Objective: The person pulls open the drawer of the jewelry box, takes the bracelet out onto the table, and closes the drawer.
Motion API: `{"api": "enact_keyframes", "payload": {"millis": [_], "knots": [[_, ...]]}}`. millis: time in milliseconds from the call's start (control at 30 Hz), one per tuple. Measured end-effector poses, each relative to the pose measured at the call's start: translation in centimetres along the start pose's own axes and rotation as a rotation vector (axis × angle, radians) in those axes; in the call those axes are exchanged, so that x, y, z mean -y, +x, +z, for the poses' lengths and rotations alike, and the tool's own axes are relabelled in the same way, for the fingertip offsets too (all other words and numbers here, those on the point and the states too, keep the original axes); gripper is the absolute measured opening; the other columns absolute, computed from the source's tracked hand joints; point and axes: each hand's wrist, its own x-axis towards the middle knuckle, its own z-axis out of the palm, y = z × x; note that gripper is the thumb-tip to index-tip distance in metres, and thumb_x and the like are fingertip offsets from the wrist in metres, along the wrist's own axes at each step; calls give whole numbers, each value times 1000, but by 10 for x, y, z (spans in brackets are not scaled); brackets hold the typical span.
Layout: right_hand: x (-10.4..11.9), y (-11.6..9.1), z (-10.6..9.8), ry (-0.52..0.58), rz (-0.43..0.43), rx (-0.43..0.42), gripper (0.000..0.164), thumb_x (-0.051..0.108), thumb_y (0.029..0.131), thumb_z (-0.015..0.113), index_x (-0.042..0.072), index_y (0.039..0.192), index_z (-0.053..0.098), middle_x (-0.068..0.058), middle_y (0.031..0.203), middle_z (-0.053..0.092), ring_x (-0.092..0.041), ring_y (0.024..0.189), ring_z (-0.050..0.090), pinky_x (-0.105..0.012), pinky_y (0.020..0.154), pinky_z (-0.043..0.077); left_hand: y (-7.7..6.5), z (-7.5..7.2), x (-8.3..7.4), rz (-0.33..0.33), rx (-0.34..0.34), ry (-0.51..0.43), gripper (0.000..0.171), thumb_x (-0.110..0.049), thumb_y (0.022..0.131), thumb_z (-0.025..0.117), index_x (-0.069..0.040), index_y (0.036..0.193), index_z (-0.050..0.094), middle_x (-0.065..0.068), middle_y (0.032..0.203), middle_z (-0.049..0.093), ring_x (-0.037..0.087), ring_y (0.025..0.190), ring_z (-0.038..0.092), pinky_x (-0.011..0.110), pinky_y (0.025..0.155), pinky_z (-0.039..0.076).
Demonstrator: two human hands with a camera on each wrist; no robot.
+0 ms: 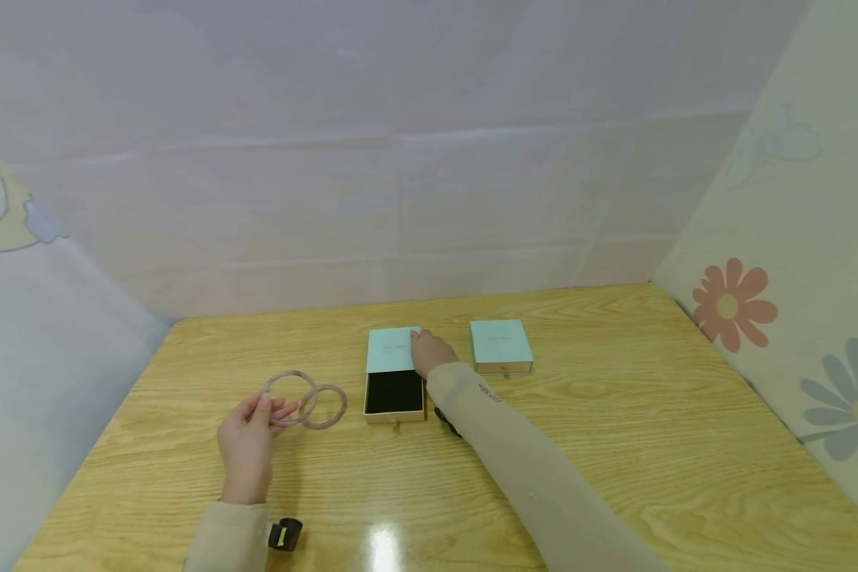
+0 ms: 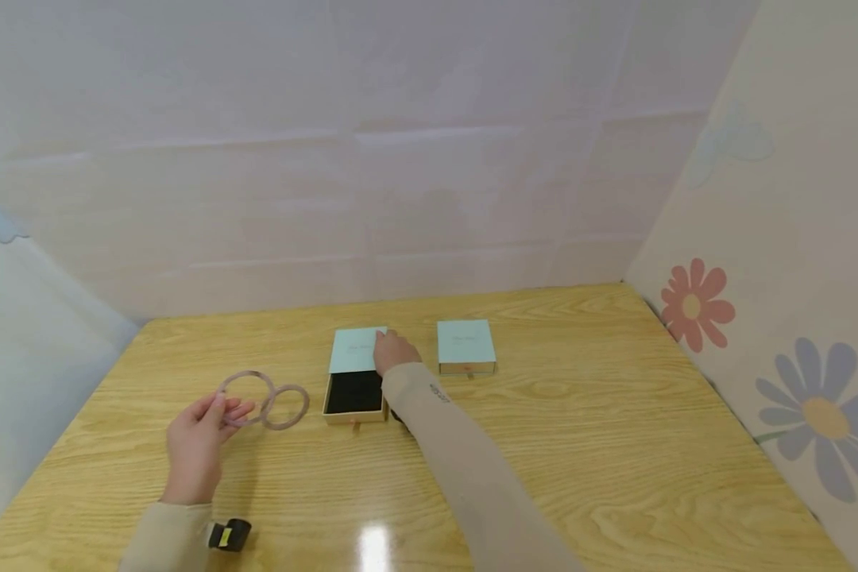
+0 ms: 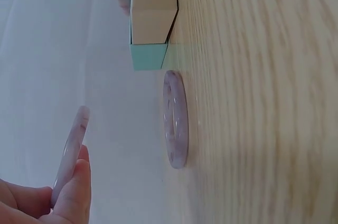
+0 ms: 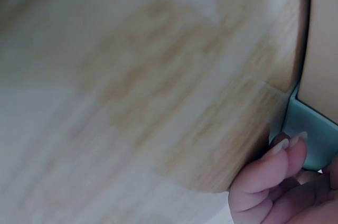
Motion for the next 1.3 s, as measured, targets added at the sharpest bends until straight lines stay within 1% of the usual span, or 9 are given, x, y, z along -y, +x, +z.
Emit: {"api": "enact_keyframes", "payload": {"millis": [100,200,300,433,667,833,933,1133,1300], "knots": [[0,-1,-1,-2,-4,-2,56,35,109,22,-5,143,41,-20,138,51,-35,118,56,-43,102,44,1,-3,1,4,-18,9,37,-9,104,42,21,126,44,1,84,64,0,70,67,17,69,55],[1,-2,-2,-6,-7,-7,56,34,109,22,-6,142,41,-20,138,51,-35,119,55,-44,102,43,3,-5,2,3,-26,-4,37,-8,104,42,21,128,42,-1,82,63,0,70,67,17,69,55],[2,-3,-2,-9,-6,-9,56,34,109,22,-6,142,41,-20,138,51,-35,119,55,-43,102,43,4,-6,1,-8,-26,-25,38,-7,104,41,21,129,41,-2,82,62,1,70,67,18,71,55],[2,-4,-2,-17,-7,-11,56,35,109,22,-6,142,42,-20,138,52,-35,118,56,-43,101,44,5,-10,1,-26,-27,-24,39,-8,105,40,21,130,40,-1,83,62,0,71,67,18,73,55],[4,-6,-4,-24,-11,-10,57,35,109,20,-7,142,42,-21,136,53,-35,117,57,-43,101,45,10,-14,2,-47,-44,-21,40,-9,105,39,21,132,39,-4,82,62,-1,70,67,17,73,55],[2,-5,-4,-24,-9,-11,56,35,109,21,-7,141,43,-22,134,55,-35,114,59,-43,100,46,13,-16,2,-67,-55,-16,38,-10,105,40,19,130,41,-3,82,62,0,70,67,17,73,55],[2,-3,-2,-24,-5,-9,56,35,109,22,-6,141,43,-21,133,55,-35,112,60,-43,99,46,14,-17,3,-87,-46,-15,40,-11,105,39,18,132,40,-4,83,62,-1,71,67,17,74,54],[3,-1,0,-12,5,-9,57,35,109,22,-6,141,42,-21,135,54,-35,114,59,-43,99,46,17,-22,5,-139,-8,-32,44,-11,105,39,17,139,32,-7,84,61,-1,73,67,18,77,54],[4,-1,1,-11,0,0,57,35,109,21,-7,142,41,-22,133,55,-35,109,61,-43,98,47,20,-26,6,-156,2,-16,46,-10,105,38,18,141,29,-7,84,60,-1,72,67,18,76,54]]}}
